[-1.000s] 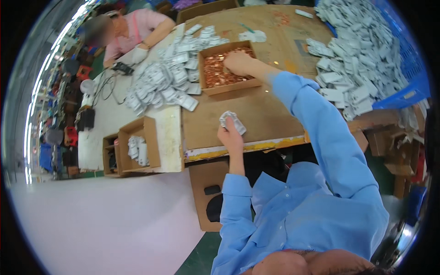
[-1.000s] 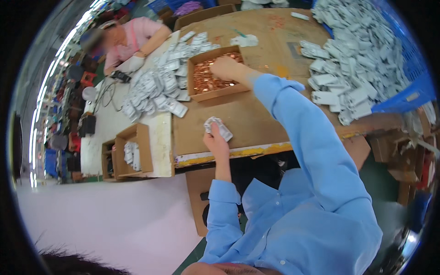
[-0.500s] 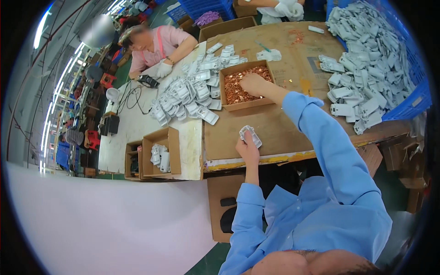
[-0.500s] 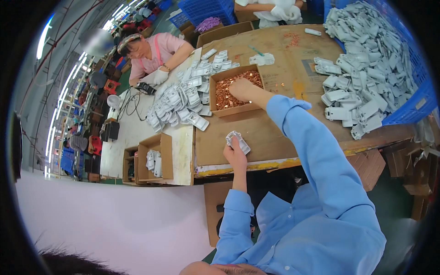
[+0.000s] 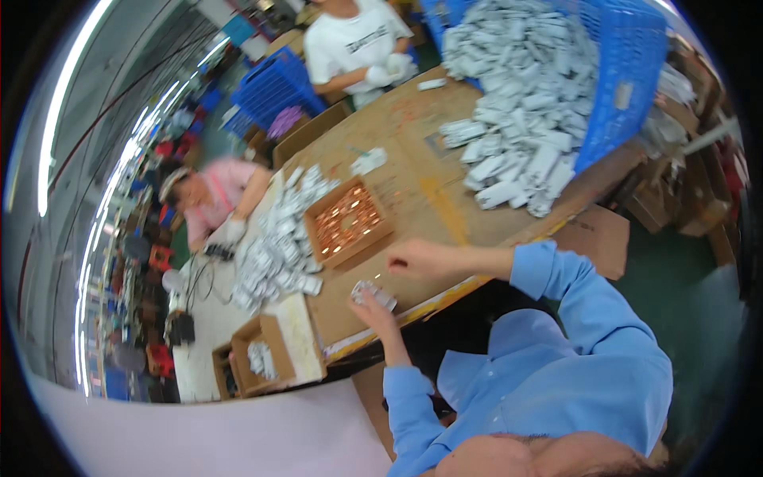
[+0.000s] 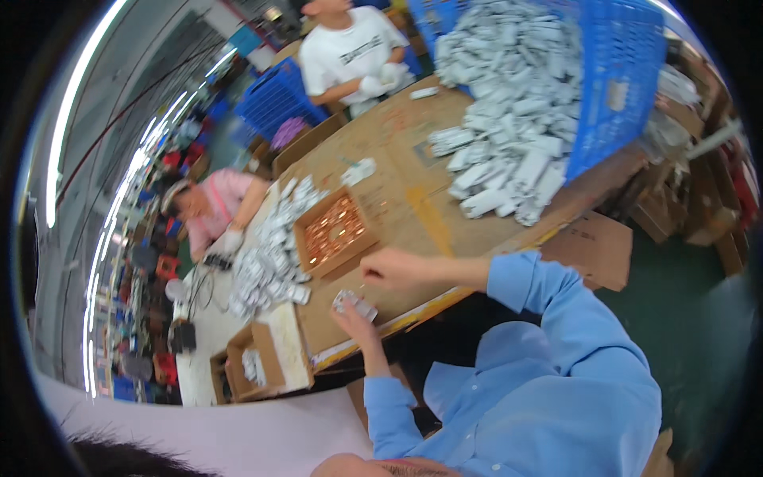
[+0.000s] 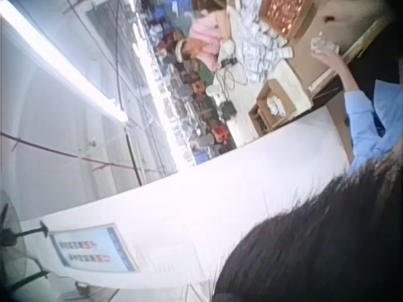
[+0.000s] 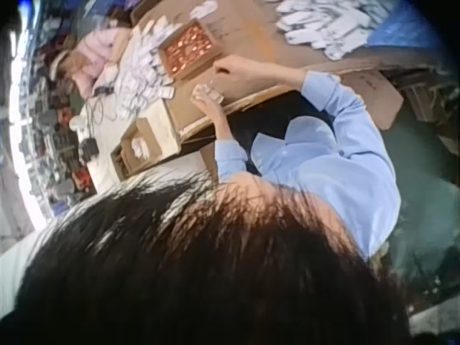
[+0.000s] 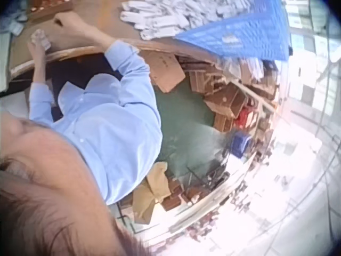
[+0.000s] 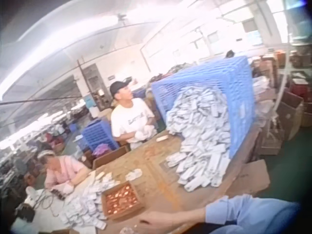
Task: Assembling electronics components by inserting copper parts into plastic housings.
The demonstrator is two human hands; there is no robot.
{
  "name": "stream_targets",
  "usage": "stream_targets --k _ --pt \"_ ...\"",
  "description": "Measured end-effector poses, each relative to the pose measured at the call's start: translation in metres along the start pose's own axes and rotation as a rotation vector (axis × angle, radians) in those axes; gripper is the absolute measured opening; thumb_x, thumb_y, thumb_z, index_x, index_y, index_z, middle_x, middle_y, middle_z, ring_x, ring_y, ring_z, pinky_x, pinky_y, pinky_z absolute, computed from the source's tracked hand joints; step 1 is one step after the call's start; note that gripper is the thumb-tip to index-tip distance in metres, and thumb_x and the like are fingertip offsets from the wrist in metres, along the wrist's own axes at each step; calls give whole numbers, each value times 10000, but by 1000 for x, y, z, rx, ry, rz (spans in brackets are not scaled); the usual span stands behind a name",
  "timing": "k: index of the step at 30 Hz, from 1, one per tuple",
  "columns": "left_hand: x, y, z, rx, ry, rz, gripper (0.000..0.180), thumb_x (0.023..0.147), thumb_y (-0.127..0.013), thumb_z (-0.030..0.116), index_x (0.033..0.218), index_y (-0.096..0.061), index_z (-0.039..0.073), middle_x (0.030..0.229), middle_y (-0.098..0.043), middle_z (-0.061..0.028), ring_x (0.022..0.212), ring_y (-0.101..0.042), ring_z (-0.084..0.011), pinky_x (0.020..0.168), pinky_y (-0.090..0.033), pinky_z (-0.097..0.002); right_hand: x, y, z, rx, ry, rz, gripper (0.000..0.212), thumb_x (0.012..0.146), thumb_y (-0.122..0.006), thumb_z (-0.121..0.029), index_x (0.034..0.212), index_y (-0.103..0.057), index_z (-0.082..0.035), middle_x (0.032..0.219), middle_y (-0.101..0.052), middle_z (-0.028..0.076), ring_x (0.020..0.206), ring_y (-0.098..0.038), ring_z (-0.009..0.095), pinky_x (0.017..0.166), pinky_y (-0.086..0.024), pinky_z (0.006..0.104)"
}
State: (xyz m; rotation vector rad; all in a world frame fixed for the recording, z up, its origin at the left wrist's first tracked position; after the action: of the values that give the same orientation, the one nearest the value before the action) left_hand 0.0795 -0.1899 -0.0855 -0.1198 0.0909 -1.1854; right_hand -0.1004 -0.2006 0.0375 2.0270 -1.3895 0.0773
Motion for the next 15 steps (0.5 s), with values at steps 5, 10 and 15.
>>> stream_targets --k 5,10,15 --pt "-71 -74 -17 -181 293 -256 448 1015 -287 369 1243 -530 71 1150 -622 -66 1050 -613 -202 901 -503 -361 -83 26 5 96 -236 213 128 870 -608 -150 920 -615 -33 814 -622 133 741 -610 283 677 -488 375" --pt "-137 -136 -3 -225 305 -497 476 1017 -259 334 1265 -514 19 1214 -589 -92 1117 -564 -199 959 -441 -340 -146 80 -14 -92 -197 418 67 839 -647 -68 886 -610 -37 765 -560 99 664 -572 253 570 -448 337" --pt "-175 -160 -3 -218 246 -695 479 1006 -250 332 1295 -480 27 1220 -565 -99 1127 -546 -206 962 -429 -340 -180 85 -16 -273 -188 458 80 804 -678 -60 850 -612 -51 765 -511 88 695 -538 264 582 -429 360"
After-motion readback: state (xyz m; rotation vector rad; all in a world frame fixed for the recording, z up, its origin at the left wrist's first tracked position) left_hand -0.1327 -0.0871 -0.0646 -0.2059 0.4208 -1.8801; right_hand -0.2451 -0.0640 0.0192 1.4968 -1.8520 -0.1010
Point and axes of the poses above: each hand's wrist, its own x-axis towards the middle knuckle, its own y-axis out of the back of the hand, z = x × y, the point moved 9 cm from there along x, towards the middle knuckle
